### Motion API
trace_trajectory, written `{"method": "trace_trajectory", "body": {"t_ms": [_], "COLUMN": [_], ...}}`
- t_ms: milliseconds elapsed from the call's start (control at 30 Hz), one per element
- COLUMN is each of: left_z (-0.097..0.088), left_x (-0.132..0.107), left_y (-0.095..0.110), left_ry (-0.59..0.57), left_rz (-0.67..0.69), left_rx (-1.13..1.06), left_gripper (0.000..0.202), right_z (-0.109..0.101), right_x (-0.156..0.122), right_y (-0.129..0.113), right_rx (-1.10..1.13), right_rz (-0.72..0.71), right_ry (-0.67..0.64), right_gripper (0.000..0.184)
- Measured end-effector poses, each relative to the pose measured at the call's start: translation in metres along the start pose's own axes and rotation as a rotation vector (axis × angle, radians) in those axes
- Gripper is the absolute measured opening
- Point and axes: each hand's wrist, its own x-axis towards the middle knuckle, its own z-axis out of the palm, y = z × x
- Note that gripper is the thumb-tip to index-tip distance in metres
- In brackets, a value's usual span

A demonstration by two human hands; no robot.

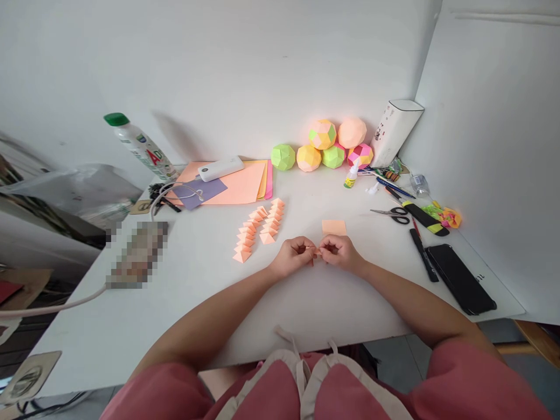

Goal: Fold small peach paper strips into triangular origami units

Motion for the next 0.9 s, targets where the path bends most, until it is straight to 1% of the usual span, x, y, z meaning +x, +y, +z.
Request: {"method": "trace_trajectory", "body": {"t_ms": [133,300,367,433,500,600,700,900], "left_z": [-0.002,-0.005,-0.006,-0.006,-0.005,-0.003,-0.001,0.000], "left_x": [0.002,0.003,0.002,0.002,0.003,0.003,0.002,0.001], "left_y": [0.000,0.006,0.007,0.005,0.001,-0.004,-0.005,-0.001], "left_ry": [0.049,0.096,0.058,-0.006,-0.030,-0.031,-0.035,0.005], "left_rz": [-0.020,-0.009,-0.007,-0.020,-0.036,-0.012,0.008,-0.038], "left_rx": [-0.105,-0.147,-0.142,-0.117,-0.058,-0.031,-0.006,0.036], "left_gripper": [0.016,0.018,0.018,0.020,0.023,0.025,0.025,0.022], "right_z": [-0.003,-0.006,-0.005,-0.004,-0.003,-0.001,0.000,-0.001], "right_x": [0.000,0.000,0.000,0.000,0.000,0.001,0.001,0.002], "right_y": [-0.001,0.002,0.003,0.003,0.003,0.002,0.003,0.005], "right_rx": [0.076,0.128,0.115,0.083,0.063,0.068,0.064,0.096], "right_rz": [0.068,0.079,0.064,0.047,0.034,0.038,0.039,0.070], "right_ry": [0.004,0.010,0.006,-0.005,-0.016,-0.032,-0.044,-0.027], "right_gripper": [0.008,0.009,0.008,0.008,0.008,0.008,0.008,0.007]}}
